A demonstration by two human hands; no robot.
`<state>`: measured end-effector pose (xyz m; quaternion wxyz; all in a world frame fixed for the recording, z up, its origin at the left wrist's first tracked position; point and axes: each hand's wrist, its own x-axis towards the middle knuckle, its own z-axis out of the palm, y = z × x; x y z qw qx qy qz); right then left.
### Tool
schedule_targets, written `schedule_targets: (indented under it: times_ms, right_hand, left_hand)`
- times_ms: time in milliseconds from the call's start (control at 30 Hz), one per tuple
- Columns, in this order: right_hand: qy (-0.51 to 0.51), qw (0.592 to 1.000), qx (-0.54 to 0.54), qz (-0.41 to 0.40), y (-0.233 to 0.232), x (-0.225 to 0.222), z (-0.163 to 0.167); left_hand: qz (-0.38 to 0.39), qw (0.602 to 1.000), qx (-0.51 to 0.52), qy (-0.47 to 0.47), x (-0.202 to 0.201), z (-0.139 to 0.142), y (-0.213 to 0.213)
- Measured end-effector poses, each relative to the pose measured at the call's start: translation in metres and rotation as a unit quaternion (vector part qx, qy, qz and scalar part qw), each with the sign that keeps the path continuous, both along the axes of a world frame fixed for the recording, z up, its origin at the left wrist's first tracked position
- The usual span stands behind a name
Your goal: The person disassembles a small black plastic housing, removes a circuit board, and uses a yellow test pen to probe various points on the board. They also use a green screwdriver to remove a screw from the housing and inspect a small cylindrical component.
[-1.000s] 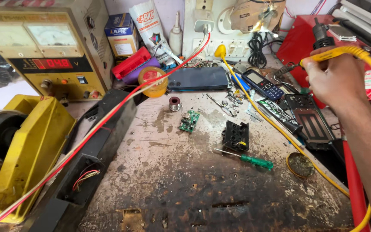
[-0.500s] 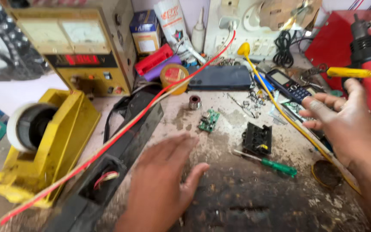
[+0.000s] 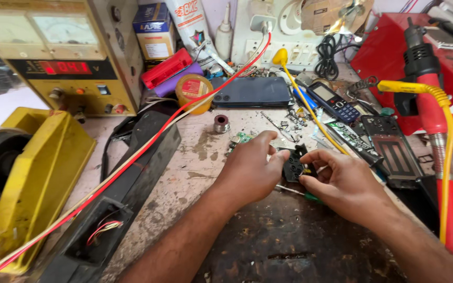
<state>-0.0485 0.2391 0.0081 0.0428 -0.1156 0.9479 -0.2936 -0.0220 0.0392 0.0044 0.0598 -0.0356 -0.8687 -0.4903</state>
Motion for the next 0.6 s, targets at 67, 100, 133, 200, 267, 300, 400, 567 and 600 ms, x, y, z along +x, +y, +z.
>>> schedule_targets:
  times_ms: [67, 100, 133, 200, 267, 300, 400, 567, 600]
  right_hand:
    - [-0.009, 0.998, -0.063, -0.006, 0.001, -0.007, -0.001]
    - [0.028, 0.997, -0.074, 0.011, 0.002, -0.011, -0.001]
    - [0.063, 0.994, -0.085, 0.028, 0.004, -0.013, -0.001]
    - [0.102, 0.988, -0.098, 0.058, 0.003, -0.018, -0.003]
    - [0.117, 0.984, -0.108, 0.083, 0.000, -0.024, -0.004]
    - [0.089, 0.976, -0.172, 0.098, -0.002, -0.029, -0.005]
    - [-0.014, 0.936, -0.332, 0.117, -0.011, -0.037, -0.005]
    - [-0.086, 0.909, -0.408, 0.003, -0.022, -0.023, -0.015]
    - [-0.037, 0.920, -0.389, 0.001, -0.026, -0.019, -0.021]
  left_hand:
    - [0.023, 0.996, 0.090, -0.014, -0.010, -0.008, 0.001]
    - [0.018, 0.987, 0.155, -0.027, -0.015, -0.013, 0.000]
    - [0.014, 0.974, 0.220, -0.043, -0.018, -0.017, -0.003]
    - [-0.020, 0.949, 0.310, -0.055, -0.021, -0.022, -0.009]
    - [-0.082, 0.930, 0.356, -0.038, -0.022, -0.023, -0.015]
    - [-0.080, 0.942, 0.324, -0.017, -0.022, -0.023, -0.017]
    - [-0.038, 0.969, 0.238, 0.051, -0.022, -0.018, -0.020]
    - [0.083, 0.978, 0.157, 0.112, -0.020, -0.013, -0.012]
    - [0.091, 0.978, 0.163, 0.092, -0.019, -0.011, -0.009]
